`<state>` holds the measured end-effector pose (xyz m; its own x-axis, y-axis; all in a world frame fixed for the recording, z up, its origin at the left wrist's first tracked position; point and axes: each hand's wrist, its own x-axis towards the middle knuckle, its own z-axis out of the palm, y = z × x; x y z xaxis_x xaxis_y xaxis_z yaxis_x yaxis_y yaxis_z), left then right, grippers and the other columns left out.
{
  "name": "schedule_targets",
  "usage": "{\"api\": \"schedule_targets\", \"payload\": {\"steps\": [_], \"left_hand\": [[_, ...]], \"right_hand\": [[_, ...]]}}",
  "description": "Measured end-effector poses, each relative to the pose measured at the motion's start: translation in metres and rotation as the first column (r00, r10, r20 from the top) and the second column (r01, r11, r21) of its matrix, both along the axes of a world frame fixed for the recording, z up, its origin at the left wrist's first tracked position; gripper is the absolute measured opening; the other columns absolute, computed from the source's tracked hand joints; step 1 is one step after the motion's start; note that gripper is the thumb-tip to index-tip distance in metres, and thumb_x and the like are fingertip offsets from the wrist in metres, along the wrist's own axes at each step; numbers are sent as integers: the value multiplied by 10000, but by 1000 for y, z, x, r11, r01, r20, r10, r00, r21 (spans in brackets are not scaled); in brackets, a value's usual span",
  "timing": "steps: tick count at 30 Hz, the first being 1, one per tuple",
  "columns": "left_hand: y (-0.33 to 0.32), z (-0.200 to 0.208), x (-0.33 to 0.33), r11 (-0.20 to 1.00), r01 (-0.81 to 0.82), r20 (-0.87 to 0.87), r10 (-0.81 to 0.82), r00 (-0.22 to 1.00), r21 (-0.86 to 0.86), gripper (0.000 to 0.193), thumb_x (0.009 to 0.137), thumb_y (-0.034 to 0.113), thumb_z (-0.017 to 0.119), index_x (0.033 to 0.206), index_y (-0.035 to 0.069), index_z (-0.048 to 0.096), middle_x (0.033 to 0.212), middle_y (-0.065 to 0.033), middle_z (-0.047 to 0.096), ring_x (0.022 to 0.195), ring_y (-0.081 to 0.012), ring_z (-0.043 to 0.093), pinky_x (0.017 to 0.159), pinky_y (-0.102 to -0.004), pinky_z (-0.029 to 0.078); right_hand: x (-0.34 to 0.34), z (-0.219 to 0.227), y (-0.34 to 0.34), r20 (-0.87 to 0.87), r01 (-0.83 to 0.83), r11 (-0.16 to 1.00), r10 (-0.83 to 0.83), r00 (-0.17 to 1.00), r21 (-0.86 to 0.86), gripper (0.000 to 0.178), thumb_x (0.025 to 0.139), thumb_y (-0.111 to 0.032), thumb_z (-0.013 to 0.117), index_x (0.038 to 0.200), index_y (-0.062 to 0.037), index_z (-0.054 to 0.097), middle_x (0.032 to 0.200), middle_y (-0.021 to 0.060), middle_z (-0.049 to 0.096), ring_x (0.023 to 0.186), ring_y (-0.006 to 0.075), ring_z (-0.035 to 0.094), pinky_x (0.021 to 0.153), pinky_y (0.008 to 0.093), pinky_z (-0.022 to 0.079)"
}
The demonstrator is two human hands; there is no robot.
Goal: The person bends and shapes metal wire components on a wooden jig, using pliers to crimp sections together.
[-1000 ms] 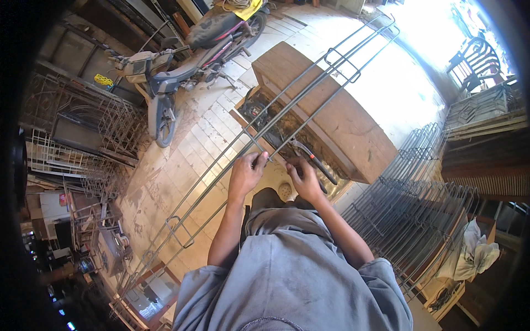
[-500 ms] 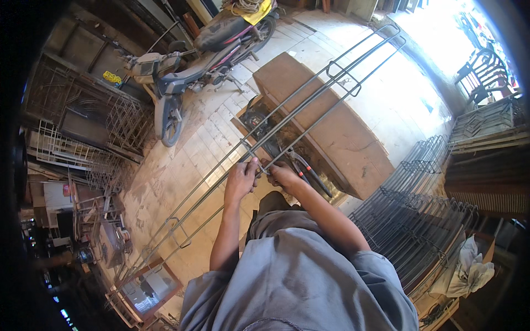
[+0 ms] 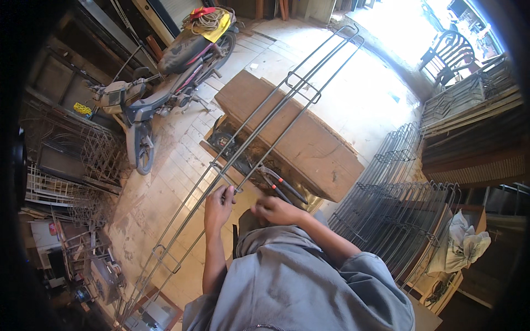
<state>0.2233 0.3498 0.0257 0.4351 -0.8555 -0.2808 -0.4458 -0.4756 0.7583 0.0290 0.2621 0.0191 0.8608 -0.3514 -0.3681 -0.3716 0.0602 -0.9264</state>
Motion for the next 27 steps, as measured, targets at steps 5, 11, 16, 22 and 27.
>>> {"api": "schedule_targets", "payload": {"steps": [5,11,16,22,27], "left_hand": [[12,-1,-12,994,-66,67,72,995,-89,323,965,273,603,1195,66,511,833,-158,693,736,-328,687,662,-423,522],[9,4,-41,965,-177,171,211,962,-192,553,886,250,717,1337,76,447,926,-165,685,830,-320,687,743,-416,546],[6,16,-58,917,-371,294,399,869,-149,542,860,215,733,1332,61,515,1066,-180,664,1034,-337,637,905,-428,502],[-5,29,-64,925,-317,545,380,747,-210,512,918,228,658,1390,90,512,1382,-174,526,1276,-362,493,1041,-457,430],[-43,12,-39,975,-200,730,207,651,-98,526,961,299,584,1428,87,469,1476,-119,457,1396,-340,371,1149,-494,293]], "right_hand": [[-107,105,-69,235,-86,995,71,969,51,449,994,-440,540,961,-1,634,788,69,655,739,157,649,626,300,519],[-175,81,-251,176,882,364,-888,426,-299,451,986,-467,492,870,-46,602,705,13,539,592,103,440,531,249,331],[-231,17,-492,229,782,555,-753,617,-283,455,1017,-386,435,1366,-103,510,1291,102,552,1145,259,546,905,385,455],[-226,-62,-657,215,818,572,-792,571,-64,551,1034,-395,438,1520,-155,337,1503,175,394,1343,333,441,1091,472,385],[-209,-75,-722,334,674,700,-593,732,-235,410,1021,-287,494,1378,-87,484,1167,122,603,994,209,604,800,312,509]]}}
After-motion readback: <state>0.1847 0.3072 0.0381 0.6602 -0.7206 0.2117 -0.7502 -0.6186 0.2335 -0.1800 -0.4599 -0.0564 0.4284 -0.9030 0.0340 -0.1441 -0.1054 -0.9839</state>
